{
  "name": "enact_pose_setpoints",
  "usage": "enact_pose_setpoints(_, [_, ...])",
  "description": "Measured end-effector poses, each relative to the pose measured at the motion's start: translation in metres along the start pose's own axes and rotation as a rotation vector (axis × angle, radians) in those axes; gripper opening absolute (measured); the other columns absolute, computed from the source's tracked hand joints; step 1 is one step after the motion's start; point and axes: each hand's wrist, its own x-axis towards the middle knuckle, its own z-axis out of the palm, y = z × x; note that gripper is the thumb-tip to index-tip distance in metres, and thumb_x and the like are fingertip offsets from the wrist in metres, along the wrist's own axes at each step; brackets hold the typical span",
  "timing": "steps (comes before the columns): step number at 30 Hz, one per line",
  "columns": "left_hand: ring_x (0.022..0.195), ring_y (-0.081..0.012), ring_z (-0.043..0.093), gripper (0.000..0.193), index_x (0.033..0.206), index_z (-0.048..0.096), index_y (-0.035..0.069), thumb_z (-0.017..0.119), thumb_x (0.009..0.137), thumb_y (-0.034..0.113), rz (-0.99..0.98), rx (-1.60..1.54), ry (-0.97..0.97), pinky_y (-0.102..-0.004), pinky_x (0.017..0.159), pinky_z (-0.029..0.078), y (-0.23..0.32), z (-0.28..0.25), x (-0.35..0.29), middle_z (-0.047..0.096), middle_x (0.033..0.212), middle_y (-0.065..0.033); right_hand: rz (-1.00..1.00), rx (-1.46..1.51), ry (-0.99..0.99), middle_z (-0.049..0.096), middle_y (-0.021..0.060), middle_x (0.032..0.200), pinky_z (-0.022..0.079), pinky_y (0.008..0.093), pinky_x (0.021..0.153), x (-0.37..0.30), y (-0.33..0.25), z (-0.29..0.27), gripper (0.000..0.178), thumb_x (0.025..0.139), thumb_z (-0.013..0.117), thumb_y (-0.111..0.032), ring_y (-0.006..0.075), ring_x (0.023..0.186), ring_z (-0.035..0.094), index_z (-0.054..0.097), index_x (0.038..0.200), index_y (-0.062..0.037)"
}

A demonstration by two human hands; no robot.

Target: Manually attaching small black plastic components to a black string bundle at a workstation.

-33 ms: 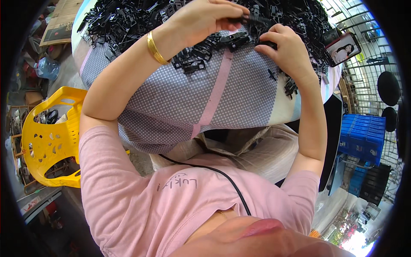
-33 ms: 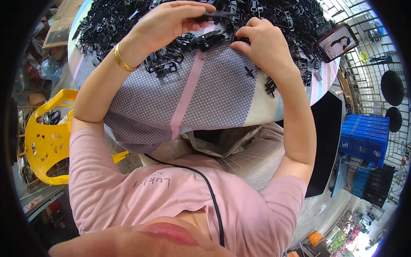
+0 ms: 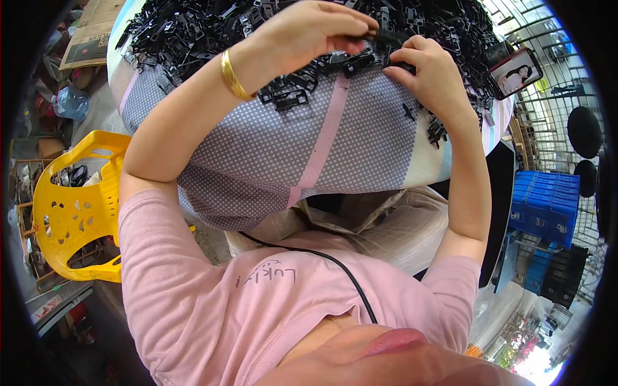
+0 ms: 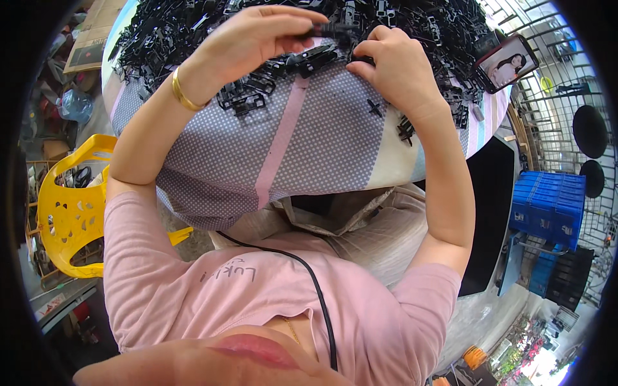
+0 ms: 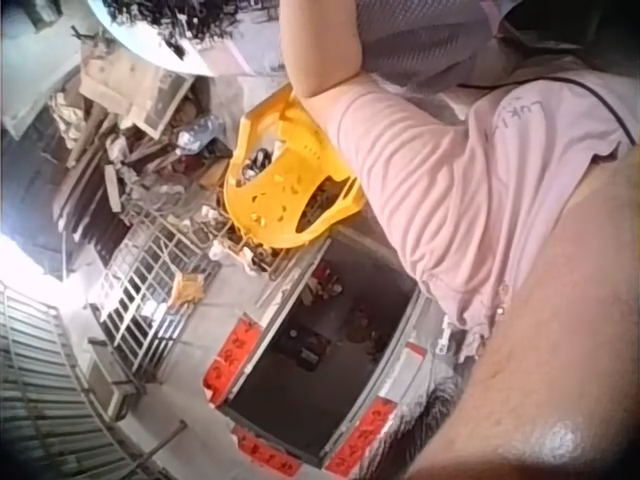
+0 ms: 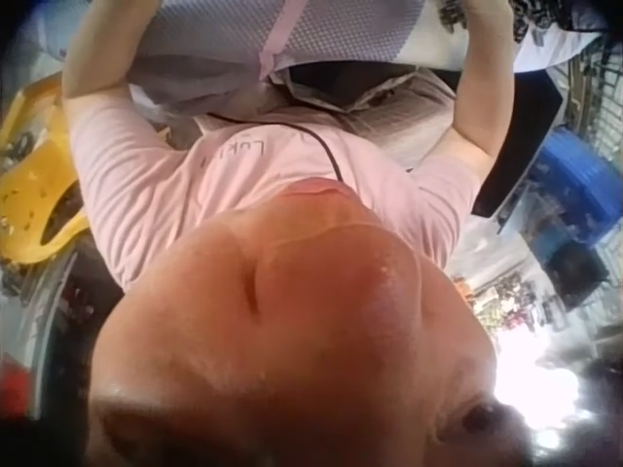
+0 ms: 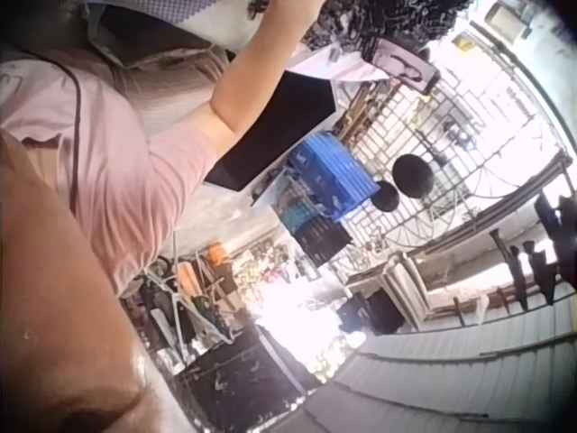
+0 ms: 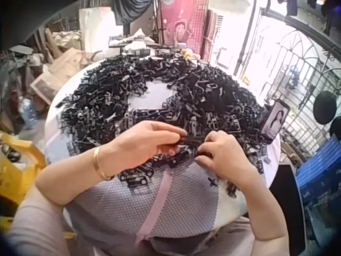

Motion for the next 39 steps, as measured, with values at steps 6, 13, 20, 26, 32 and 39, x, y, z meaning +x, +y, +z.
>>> enact_pose_setpoints(6, [0.071,-0.0095,0.057,0.033,0.102,0.065,0.001,0.061,0.070,0.006,0.114,0.589,0.045,-0.0209,0.065,0.046,-0.013,0.026,-0.011,0.063,0.077,-0.0071,0.014,0.140,0.113,0.062,0.0069,0.084,0.045,0.0353,0.071,-0.003,0.008,0.008,0.028,0.079,0.061,-0.030,0.0246,0.082,0.058,0.066,0.078,-0.0021])
enact_pose_setpoints(13, [0.061,-0.0095,0.061,0.020,0.096,0.063,0.000,0.060,0.079,0.011,0.263,0.752,0.080,-0.0224,0.058,0.050,-0.015,0.034,-0.010,0.062,0.066,-0.0053,0.193,0.028,0.056,0.063,0.0075,0.081,0.046,0.0301,0.072,0.008,0.003,0.011,0.028,0.078,0.063,-0.027,0.0204,0.077,0.059,0.066,0.076,0.0005])
enact_pose_setpoints(20, [0.065,-0.0131,0.065,0.026,0.097,0.060,-0.005,0.060,0.084,0.017,0.258,0.714,0.187,-0.0210,0.057,0.052,-0.011,0.031,-0.012,0.063,0.069,-0.0070,0.450,0.824,0.178,0.066,0.0053,0.091,0.046,0.0210,0.069,-0.013,0.011,-0.015,0.023,0.077,0.065,-0.013,0.0101,0.073,0.059,0.065,0.096,0.0007])
enact_pose_setpoints(26, [0.076,-0.0208,0.066,0.030,0.109,0.053,-0.006,0.056,0.088,0.016,0.071,0.343,0.143,-0.0269,0.069,0.056,-0.011,0.036,-0.011,0.061,0.094,-0.0156,0.307,1.383,0.210,0.059,0.0094,0.097,0.048,0.0231,0.076,-0.028,-0.016,-0.025,0.038,0.079,0.056,0.000,0.0121,0.081,0.057,0.050,0.116,-0.0005])
enact_pose_setpoints(32, [0.089,-0.0251,0.063,0.032,0.107,0.052,-0.008,0.042,0.095,0.019,-0.139,-0.166,0.054,-0.0309,0.084,0.053,-0.015,0.042,-0.013,0.059,0.098,-0.0196,0.129,0.942,0.372,0.060,0.0084,0.097,0.046,0.0225,0.076,-0.029,-0.044,-0.022,0.024,0.074,0.060,0.007,0.0116,0.083,0.057,0.057,0.098,0.0008])
enact_pose_setpoints(39, [0.097,-0.0251,0.060,0.032,0.114,0.049,-0.007,0.040,0.095,0.018,-0.107,-0.092,0.026,-0.0361,0.090,0.049,-0.017,0.043,-0.016,0.057,0.107,-0.0178,0.049,0.627,0.372,0.065,0.0097,0.092,0.048,0.0250,0.070,-0.027,-0.045,-0.017,0.018,0.070,0.066,0.002,0.0160,0.077,0.059,0.066,0.088,-0.0010])
